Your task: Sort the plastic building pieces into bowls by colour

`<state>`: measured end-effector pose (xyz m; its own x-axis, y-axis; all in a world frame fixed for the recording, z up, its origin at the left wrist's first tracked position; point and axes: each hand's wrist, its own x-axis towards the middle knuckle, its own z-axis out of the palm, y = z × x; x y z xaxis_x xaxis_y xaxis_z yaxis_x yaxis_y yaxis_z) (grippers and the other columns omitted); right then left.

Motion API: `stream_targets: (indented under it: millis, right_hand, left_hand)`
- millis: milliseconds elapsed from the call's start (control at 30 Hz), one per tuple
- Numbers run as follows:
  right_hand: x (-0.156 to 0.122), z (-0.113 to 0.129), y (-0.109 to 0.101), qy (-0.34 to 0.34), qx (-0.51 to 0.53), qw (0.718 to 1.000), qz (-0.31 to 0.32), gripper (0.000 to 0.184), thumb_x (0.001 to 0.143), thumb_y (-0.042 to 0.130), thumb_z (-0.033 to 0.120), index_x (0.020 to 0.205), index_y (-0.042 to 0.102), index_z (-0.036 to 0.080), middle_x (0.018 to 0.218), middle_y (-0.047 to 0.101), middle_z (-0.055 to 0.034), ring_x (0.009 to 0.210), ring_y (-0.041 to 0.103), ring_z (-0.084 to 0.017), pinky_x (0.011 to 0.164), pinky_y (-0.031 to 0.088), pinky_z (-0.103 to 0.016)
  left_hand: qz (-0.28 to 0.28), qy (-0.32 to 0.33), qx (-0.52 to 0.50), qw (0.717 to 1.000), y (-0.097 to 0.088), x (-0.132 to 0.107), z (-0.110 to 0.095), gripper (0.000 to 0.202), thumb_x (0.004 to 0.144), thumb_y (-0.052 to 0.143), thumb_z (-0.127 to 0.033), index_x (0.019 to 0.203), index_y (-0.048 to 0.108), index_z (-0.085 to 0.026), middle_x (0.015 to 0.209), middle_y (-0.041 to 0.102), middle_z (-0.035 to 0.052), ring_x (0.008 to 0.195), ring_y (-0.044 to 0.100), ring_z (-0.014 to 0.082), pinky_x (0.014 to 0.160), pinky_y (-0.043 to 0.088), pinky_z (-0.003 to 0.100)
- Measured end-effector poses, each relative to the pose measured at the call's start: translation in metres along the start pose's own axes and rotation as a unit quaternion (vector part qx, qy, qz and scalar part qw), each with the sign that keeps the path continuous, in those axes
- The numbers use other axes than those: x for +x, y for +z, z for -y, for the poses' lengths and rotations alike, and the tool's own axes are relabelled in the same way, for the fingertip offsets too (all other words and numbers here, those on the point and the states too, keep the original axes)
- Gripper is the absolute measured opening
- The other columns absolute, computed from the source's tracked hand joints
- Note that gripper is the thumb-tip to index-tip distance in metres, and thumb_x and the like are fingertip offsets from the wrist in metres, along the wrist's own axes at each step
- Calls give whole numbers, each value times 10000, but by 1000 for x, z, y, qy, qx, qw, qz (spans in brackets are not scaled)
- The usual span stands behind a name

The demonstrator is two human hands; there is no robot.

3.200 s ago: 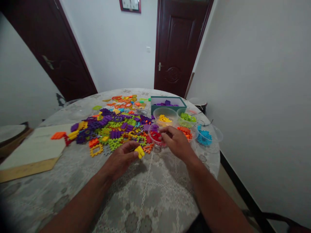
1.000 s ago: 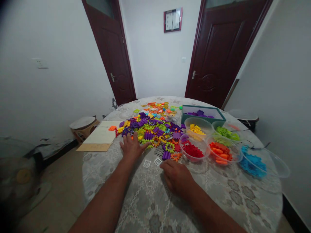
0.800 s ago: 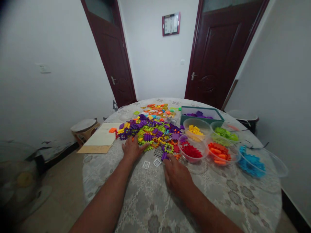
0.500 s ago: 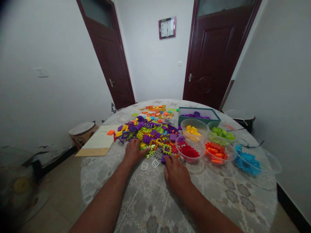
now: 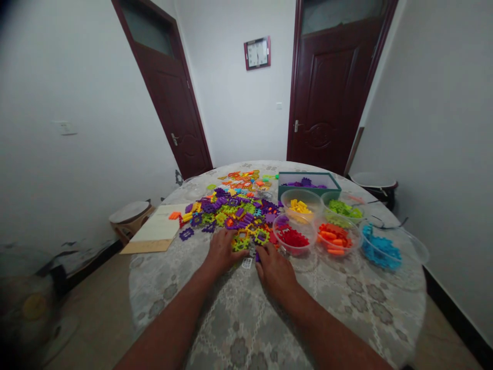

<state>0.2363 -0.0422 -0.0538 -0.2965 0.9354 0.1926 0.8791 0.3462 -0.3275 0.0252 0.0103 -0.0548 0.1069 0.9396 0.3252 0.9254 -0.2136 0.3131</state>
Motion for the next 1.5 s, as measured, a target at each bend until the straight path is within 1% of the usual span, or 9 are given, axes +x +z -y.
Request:
stream_targets:
  millis: [100,367,600,733,933,1067,1267,1367,1500]
  right_hand:
    - [2,-1,1,1,1,1000,17,340,990,568,227,1318,651,205,1374,593,-147,1165,650,-263,961,533,-356]
    - [4,-4,2,8,18,1000,21,286,994,574,231,1262,671,210,1327,591,-143,1150,650,-255,986,522,-358]
    - [5,-5,1,6,26,1000,15,268,996,570,237,1240,680,213,1304,595,-139,1082,669,-248,944,532,-352]
    - [4,-6,1,-1,32,999,12,262,995,576,237,1230,687,204,1285,594,-138,1096,661,-247,965,521,-347]
    - [3,-3,-3,4,30,999,12,273,998,569,234,1244,685,206,1292,597,-143,1115,654,-254,975,518,-353]
    - [2,-1,-7,6,33,999,17,288,993,567,227,1255,686,206,1298,599,-144,1115,655,-253,985,515,-352]
    - [2,-4,-4,6,31,999,21,317,984,577,228,1281,684,191,1307,592,-151,1142,647,-260,1005,509,-360]
    - [2,-6,0,7,34,999,19,312,993,564,239,1280,681,199,1320,586,-145,1149,642,-253,1009,506,-353]
    - [2,-6,1,9,40,999,20,323,998,552,248,1295,671,199,1333,584,-146,1142,646,-247,1007,504,-348]
  left_hand:
    - [12,8,-12,1000,2,-2,-2,750,684,899,-532,1335,656,-250,1286,642,131,1228,569,343,1050,424,470]
    - [-8,72,-66,995,5,-3,1,664,730,897,-339,1346,663,-254,1246,694,122,1212,606,329,1052,430,487]
    - [9,61,-82,995,1,-1,9,681,692,925,-332,1322,684,-240,1265,709,126,1211,629,333,1053,454,463]
    - [28,42,-84,995,-3,0,11,677,711,913,-335,1335,679,-216,1240,735,143,1169,663,345,1036,473,471]
    - [46,18,-112,992,-6,2,15,616,746,873,-302,1326,678,-228,1284,735,120,1184,676,332,1043,491,464]
    - [7,25,-144,989,-3,5,20,548,771,832,-256,1298,683,-231,1299,721,111,1216,663,309,1064,489,450]
    - [-73,-6,-205,976,-4,13,23,510,751,834,-225,1245,707,-228,1278,721,137,1237,650,324,1095,468,486]
    - [-102,-15,-249,963,-13,17,22,461,764,816,-240,1213,714,-231,1291,717,123,1256,637,308,1125,440,475]
    - [-101,-68,-290,949,-32,23,19,464,766,813,-340,1207,711,-234,1250,724,85,1194,655,299,1075,467,450]
